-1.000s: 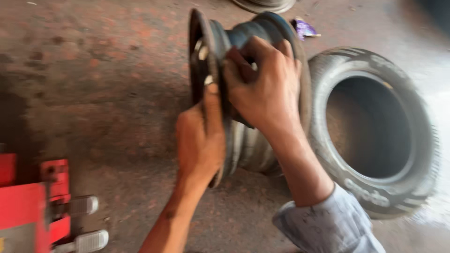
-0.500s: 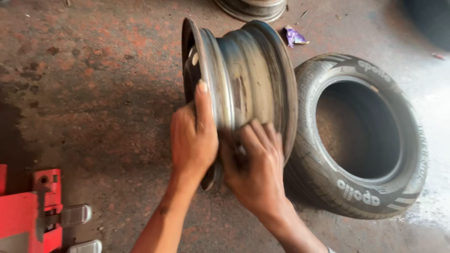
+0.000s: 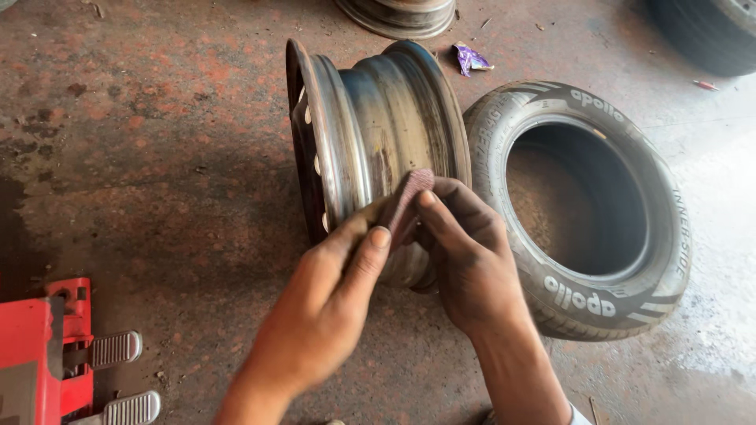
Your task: The person sands the outer and inner edges of a metal wheel rim using a piece of sandpaper held in their hand, rotating the rim to reach different sections.
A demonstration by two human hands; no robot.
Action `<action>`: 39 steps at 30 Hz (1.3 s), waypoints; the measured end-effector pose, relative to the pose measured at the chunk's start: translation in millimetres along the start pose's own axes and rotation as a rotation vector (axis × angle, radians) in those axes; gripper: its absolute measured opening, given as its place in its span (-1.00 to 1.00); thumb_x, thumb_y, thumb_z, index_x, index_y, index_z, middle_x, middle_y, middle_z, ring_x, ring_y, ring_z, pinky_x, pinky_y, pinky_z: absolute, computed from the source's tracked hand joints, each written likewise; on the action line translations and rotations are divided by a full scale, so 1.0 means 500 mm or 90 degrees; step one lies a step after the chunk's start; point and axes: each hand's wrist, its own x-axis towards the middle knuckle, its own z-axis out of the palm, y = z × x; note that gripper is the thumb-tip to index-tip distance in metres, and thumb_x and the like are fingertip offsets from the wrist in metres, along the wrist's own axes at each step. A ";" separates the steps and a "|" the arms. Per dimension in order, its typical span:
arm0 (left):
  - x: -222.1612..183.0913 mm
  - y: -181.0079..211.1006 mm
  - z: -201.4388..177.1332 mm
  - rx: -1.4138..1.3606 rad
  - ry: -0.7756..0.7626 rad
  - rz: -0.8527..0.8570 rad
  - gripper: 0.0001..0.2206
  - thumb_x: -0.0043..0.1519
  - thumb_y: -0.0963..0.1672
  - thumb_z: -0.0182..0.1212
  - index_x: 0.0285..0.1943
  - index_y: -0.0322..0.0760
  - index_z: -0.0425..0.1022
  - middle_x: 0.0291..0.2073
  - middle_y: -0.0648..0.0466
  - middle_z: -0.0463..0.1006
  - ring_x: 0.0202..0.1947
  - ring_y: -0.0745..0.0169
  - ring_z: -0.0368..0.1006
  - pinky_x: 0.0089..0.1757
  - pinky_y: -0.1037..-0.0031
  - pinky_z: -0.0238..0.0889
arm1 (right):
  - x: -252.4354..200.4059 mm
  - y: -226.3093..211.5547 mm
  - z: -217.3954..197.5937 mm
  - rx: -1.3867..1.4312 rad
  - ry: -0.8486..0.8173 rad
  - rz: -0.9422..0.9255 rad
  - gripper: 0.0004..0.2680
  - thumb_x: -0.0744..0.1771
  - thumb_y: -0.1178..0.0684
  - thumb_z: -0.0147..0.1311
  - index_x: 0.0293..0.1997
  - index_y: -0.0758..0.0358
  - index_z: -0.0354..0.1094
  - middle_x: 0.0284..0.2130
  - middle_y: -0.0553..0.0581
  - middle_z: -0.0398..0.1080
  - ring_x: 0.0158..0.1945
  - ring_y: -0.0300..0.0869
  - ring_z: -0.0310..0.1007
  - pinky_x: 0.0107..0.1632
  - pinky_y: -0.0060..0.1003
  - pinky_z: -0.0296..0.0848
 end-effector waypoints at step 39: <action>0.031 -0.058 0.006 0.167 0.086 0.284 -0.57 0.15 -0.23 0.40 0.24 -0.21 0.52 0.19 0.02 0.56 0.19 0.17 0.51 0.13 0.38 0.31 | -0.038 -0.037 -0.004 -0.608 0.129 -0.054 -0.53 0.38 0.07 0.15 0.44 0.23 -0.03 -0.42 0.29 0.53 -0.42 -0.14 0.57 -0.43 -0.25 0.45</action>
